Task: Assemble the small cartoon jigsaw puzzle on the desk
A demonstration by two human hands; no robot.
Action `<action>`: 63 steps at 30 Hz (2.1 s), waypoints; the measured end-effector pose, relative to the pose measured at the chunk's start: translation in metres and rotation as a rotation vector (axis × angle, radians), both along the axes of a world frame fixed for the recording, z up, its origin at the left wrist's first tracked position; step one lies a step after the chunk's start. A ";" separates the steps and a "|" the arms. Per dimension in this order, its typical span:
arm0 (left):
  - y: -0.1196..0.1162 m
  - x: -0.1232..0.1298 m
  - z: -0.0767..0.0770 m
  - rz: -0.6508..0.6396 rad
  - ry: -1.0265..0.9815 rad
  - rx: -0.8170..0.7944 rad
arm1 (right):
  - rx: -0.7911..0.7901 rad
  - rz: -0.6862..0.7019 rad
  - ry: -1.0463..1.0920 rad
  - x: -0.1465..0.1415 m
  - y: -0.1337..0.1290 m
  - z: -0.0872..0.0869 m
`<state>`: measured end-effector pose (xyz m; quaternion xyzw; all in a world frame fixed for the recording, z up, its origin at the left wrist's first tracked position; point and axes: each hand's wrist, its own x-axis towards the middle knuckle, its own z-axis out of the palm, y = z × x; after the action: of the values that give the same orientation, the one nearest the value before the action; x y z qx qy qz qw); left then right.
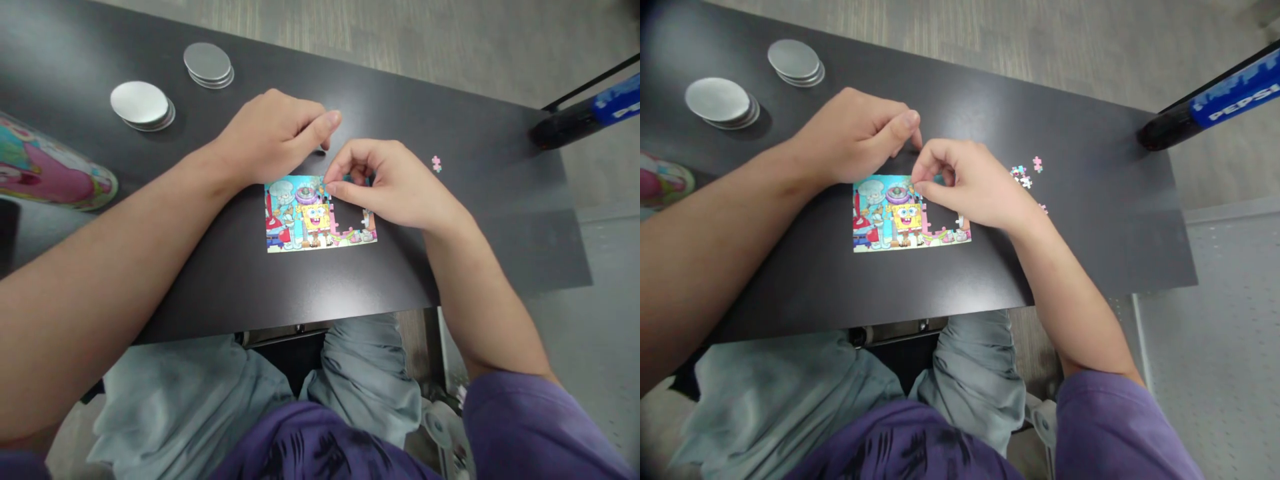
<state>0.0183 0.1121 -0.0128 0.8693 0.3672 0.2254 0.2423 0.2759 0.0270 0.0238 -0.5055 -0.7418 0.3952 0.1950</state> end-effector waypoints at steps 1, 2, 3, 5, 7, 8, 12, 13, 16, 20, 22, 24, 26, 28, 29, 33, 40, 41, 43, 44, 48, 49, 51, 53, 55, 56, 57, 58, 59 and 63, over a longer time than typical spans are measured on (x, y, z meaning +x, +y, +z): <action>0.000 0.000 0.000 -0.001 0.002 0.002 | -0.003 0.001 -0.003 0.000 0.000 -0.001; 0.000 0.000 0.001 -0.003 0.001 0.006 | -0.001 0.010 -0.004 0.000 0.000 -0.002; -0.001 0.000 0.001 -0.006 -0.002 0.012 | 0.008 0.022 -0.005 0.000 0.000 -0.002; -0.001 0.001 0.001 -0.014 -0.012 0.022 | 0.026 0.044 -0.003 0.001 0.000 -0.001; -0.001 0.001 0.002 -0.017 -0.025 0.026 | 0.025 0.042 -0.006 0.001 0.000 0.001; -0.002 0.001 0.002 -0.020 -0.029 0.025 | 0.016 0.033 -0.012 0.002 0.000 0.002; -0.002 0.001 0.002 -0.028 -0.034 0.017 | -0.015 0.007 -0.025 0.003 -0.001 0.005; -0.001 0.001 0.002 -0.028 -0.034 0.019 | -0.016 0.003 -0.020 0.003 -0.001 0.005; -0.001 0.002 0.003 -0.024 -0.031 0.025 | -0.009 -0.005 -0.006 0.005 0.000 0.003; -0.003 0.003 0.004 -0.014 -0.022 0.013 | 0.051 0.018 -0.013 0.007 0.001 -0.001; -0.004 0.004 0.006 -0.005 -0.008 0.011 | 0.076 0.035 -0.006 0.007 0.001 -0.002; -0.005 0.004 0.007 0.000 0.008 0.005 | 0.084 0.046 0.010 0.006 0.001 -0.003; -0.005 0.004 0.007 0.000 0.016 0.002 | 0.090 0.051 0.032 0.005 0.002 -0.004; -0.005 0.003 0.007 0.001 0.013 0.010 | 0.098 0.058 0.054 0.004 0.003 -0.006; -0.004 0.003 0.007 0.000 0.016 0.013 | 0.109 0.061 0.064 0.003 0.004 -0.008; -0.004 0.002 0.007 0.007 0.027 0.015 | 0.162 0.062 0.039 0.000 0.006 -0.015; -0.005 0.002 0.010 0.029 0.094 0.007 | 0.175 0.000 0.045 0.005 0.012 -0.013; -0.006 0.002 0.011 0.026 0.097 0.002 | 0.202 -0.033 0.043 0.007 0.014 -0.013; -0.006 0.003 0.012 0.015 0.088 -0.009 | 0.269 -0.114 0.010 0.015 0.017 -0.014; -0.006 0.003 0.012 0.010 0.083 -0.016 | 0.308 -0.155 -0.015 0.020 0.020 -0.015; -0.008 0.003 0.015 0.015 0.097 -0.046 | 0.483 -0.282 -0.086 0.042 0.031 -0.023; -0.008 0.003 0.015 0.014 0.102 -0.052 | 0.522 -0.308 -0.095 0.047 0.034 -0.025; -0.008 0.003 0.015 0.019 0.108 -0.057 | 0.576 -0.348 -0.108 0.056 0.040 -0.029; -0.008 0.003 0.013 0.038 0.113 -0.052 | 0.596 -0.361 -0.114 0.064 0.044 -0.033; -0.007 0.003 0.011 0.057 0.124 -0.045 | 0.596 -0.356 -0.112 0.071 0.047 -0.034; -0.007 0.002 0.011 0.058 0.134 -0.046 | 0.593 -0.353 -0.111 0.075 0.047 -0.033; -0.007 0.002 0.011 0.055 0.145 -0.049 | 0.588 -0.352 -0.112 0.078 0.047 -0.031; -0.008 0.002 0.012 0.053 0.155 -0.054 | 0.581 -0.353 -0.115 0.082 0.045 -0.027; -0.008 0.002 0.013 0.050 0.165 -0.061 | 0.565 -0.349 -0.119 0.086 0.043 -0.022; -0.012 0.002 0.017 0.060 0.176 -0.074 | 0.317 -0.137 -0.145 0.094 0.030 0.005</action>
<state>0.0207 0.0998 0.0042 0.8647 0.4211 0.1417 0.2341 0.3697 0.0566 0.0286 -0.5446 -0.7709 0.2217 0.2449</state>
